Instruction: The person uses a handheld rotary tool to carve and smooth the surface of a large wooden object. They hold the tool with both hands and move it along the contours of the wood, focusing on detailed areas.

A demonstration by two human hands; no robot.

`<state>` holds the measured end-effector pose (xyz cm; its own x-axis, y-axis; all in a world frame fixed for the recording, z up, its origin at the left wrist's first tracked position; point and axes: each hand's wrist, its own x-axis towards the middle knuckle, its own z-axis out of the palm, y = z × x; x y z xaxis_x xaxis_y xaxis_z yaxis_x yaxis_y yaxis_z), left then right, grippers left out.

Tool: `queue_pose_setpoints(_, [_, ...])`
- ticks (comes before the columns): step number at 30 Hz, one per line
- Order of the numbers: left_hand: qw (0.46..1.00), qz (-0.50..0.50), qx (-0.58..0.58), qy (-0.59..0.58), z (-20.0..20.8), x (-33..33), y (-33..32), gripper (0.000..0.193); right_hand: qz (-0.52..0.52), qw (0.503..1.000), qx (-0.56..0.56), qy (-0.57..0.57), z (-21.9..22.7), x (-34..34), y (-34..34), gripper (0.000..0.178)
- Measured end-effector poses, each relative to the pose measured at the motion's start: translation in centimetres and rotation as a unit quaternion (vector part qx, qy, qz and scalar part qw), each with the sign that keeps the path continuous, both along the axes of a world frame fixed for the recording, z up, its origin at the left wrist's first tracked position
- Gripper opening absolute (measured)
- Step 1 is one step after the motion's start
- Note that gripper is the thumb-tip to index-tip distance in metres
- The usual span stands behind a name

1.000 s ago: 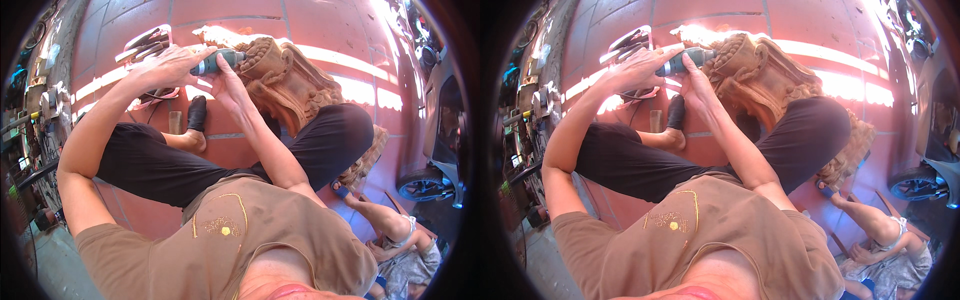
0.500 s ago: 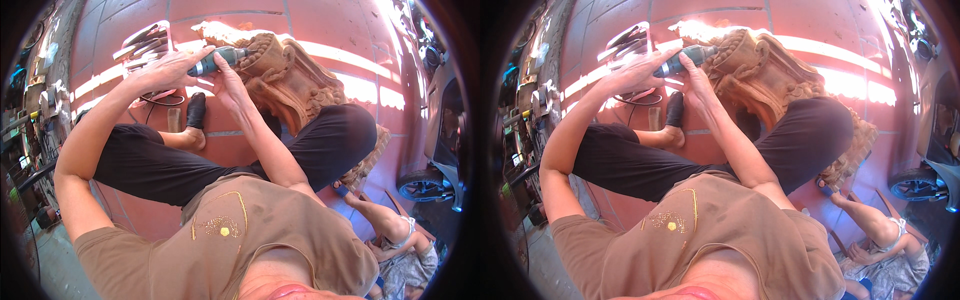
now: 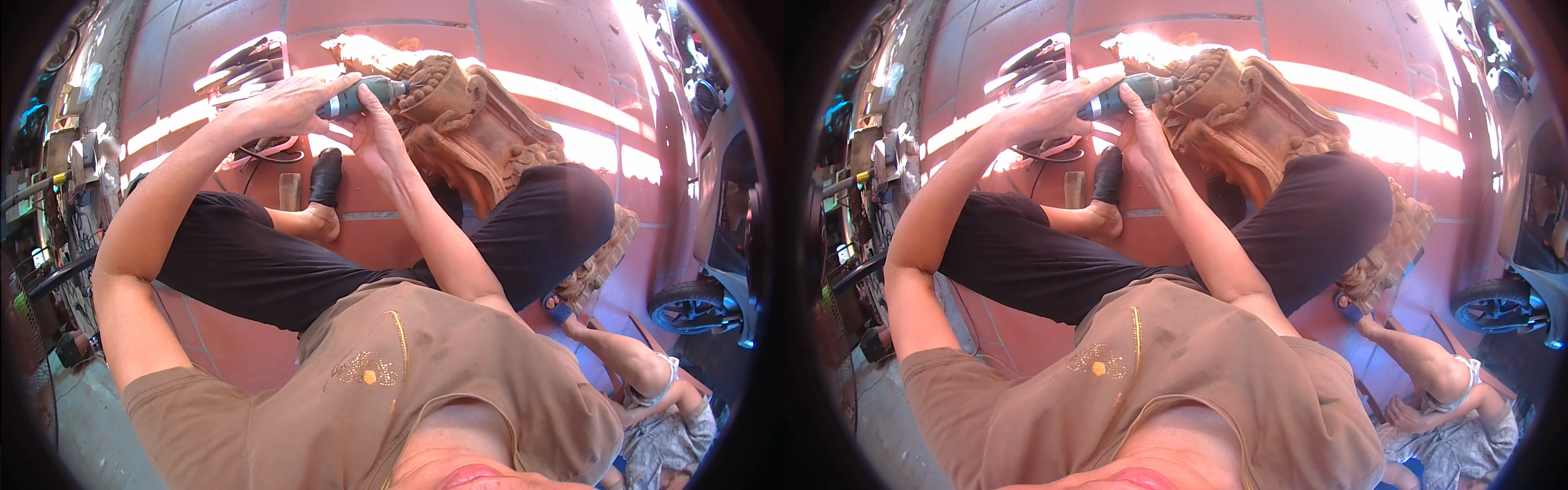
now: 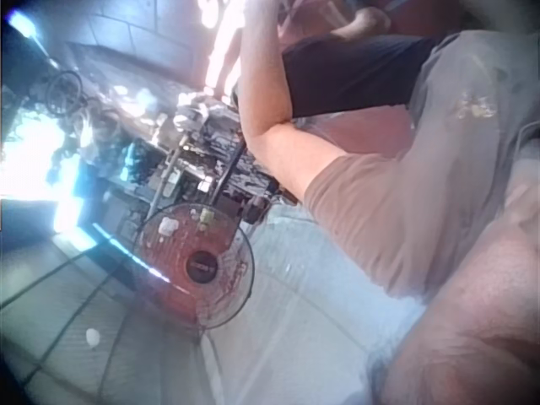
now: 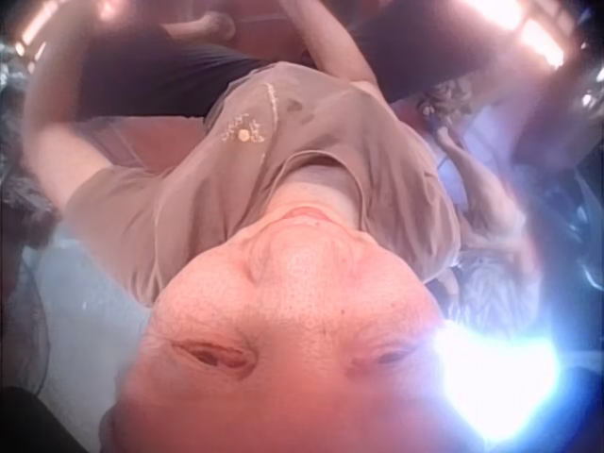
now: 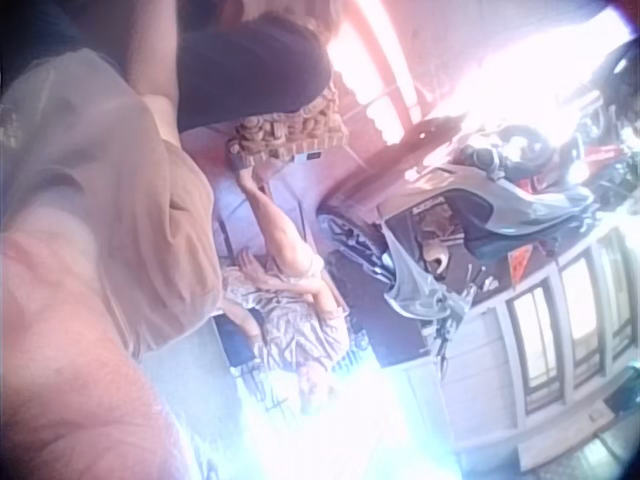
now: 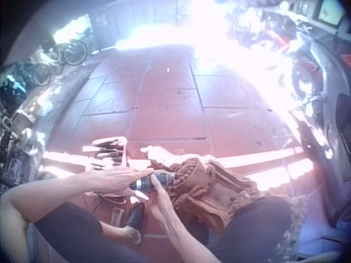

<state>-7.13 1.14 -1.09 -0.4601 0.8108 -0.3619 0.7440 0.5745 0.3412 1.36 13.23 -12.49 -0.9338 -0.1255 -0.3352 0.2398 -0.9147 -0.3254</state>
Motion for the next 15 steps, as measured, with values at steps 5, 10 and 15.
queue_pose_setpoints(5, [0.997, -0.041, 0.033, 0.052, -0.8, -0.3, -1.0, 0.086, 0.019, 1.0, -0.011, 0.006, 0.1, 0.1, -0.5, 0.043])
queue_pose_setpoints(10, [0.999, -0.02, -0.003, 0.029, 1.1, 0.4, -0.4, 0.088, 0.032, 0.999, -0.009, 0.008, 0.5, 0.3, -0.7, 0.045])
queue_pose_setpoints(15, [0.998, -0.031, -0.036, 0.046, 1.1, 0.1, -0.5, 0.089, 0.035, 0.999, -0.004, 0.005, 0.7, 0.3, -0.7, 0.046])
